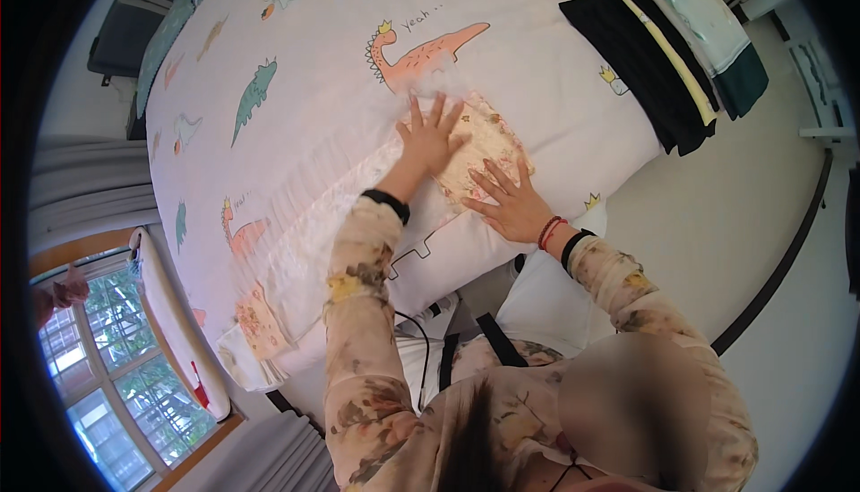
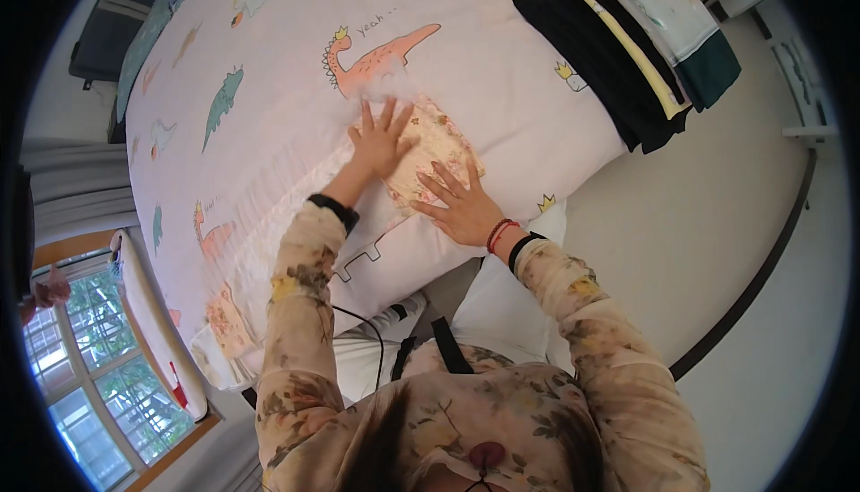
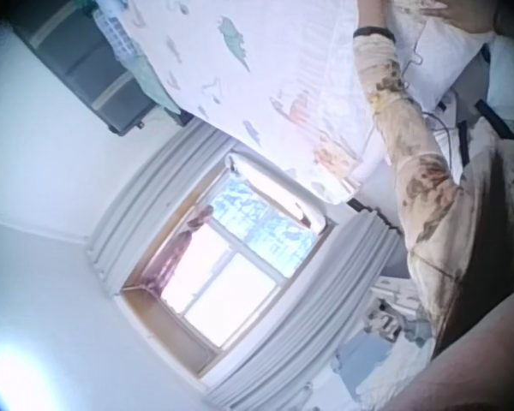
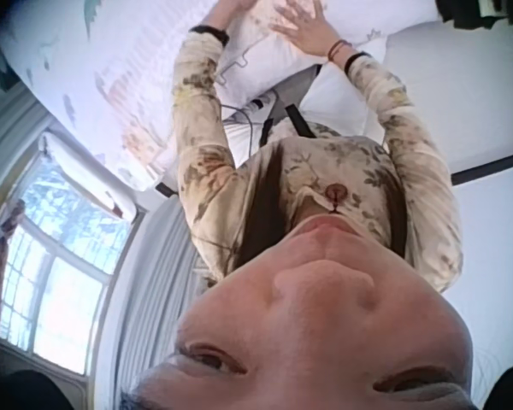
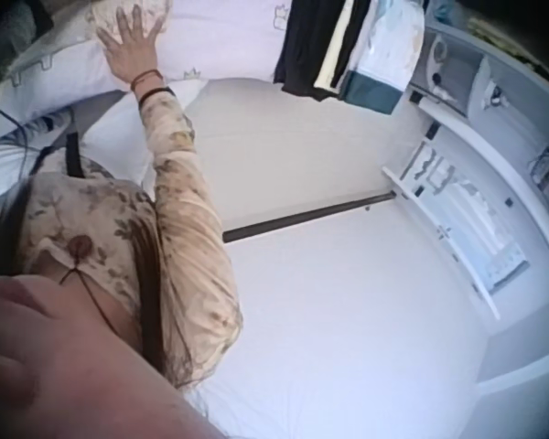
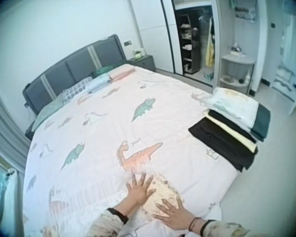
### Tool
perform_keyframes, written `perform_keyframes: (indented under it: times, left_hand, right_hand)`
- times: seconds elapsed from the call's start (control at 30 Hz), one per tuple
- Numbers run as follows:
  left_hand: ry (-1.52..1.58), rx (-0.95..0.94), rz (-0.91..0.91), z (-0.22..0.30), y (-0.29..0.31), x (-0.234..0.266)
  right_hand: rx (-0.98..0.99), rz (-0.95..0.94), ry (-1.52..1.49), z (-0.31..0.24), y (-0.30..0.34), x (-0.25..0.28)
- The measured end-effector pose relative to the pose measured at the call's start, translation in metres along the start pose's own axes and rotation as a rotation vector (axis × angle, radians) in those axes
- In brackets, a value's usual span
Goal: The person sits on a bed and folds several pieces of clothing, including a floral patterned cloth, white pants, and other garments. They fold each item neatly and place them into a stack on the bed.
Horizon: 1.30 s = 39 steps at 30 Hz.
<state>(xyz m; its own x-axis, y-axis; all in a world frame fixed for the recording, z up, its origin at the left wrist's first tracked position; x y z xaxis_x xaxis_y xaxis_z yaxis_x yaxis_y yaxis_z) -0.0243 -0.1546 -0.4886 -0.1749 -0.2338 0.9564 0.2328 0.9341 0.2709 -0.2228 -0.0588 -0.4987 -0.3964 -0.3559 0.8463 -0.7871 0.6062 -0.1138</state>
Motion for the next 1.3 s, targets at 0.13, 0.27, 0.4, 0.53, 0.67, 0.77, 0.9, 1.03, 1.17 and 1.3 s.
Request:
perform_keyframes:
  times: [0.13,0.27,0.4,0.53,0.67,0.77,0.9,1.03,1.17,1.3]
  left_hand:
    - [0.159,0.062,-0.337,-0.047,-0.037,0.035]
    - [0.223,0.097,0.25,-0.026,0.015,0.054]
    - [0.161,-0.12,0.407,0.008,0.091,0.013]
    - [0.297,0.062,0.399,0.003,0.128,-0.016]
    - [0.934,0.401,0.471,0.028,0.161,-0.01]
    - [1.343,0.514,0.481,0.064,0.16,-0.014]
    - [1.427,0.528,0.591,0.074,0.146,-0.017]
    - [1.457,0.509,0.574,0.078,0.14,-0.007]
    - [1.31,0.559,0.496,0.076,0.141,-0.021]
    - [1.137,0.589,0.463,0.068,0.142,-0.048]
  right_hand:
    - [0.021,0.009,0.031,-0.002,-0.002,-0.004]
    - [0.028,0.031,0.043,0.004,0.003,-0.005]
    - [0.063,0.041,0.062,0.0,0.0,-0.008]
    - [0.074,0.021,0.105,-0.002,0.001,-0.006]
    - [0.07,0.018,0.157,0.003,0.005,-0.005]
    - [0.004,0.003,0.12,-0.004,0.006,0.0]
    - [-0.005,0.008,0.094,-0.016,0.003,0.006]
    - [-0.041,0.031,0.123,-0.013,0.009,0.002]
    - [-0.021,0.027,0.168,-0.012,0.011,0.001]
    - [-0.12,0.196,0.1,-0.004,-0.001,0.015]
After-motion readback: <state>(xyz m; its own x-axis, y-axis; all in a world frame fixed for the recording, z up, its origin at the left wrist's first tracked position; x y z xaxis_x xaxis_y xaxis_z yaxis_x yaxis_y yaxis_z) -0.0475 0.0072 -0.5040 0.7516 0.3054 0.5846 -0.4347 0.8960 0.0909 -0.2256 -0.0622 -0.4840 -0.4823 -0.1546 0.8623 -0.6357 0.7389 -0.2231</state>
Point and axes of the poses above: each hand's wrist, its own y-axis away from the middle knuckle, its own x-axis out of the back of the hand, z = x × y, the point moved 1 cm from there along -y, towards the middle knuckle, and after that the axes turned 12 degrees about -y, right-handed, at the moved point
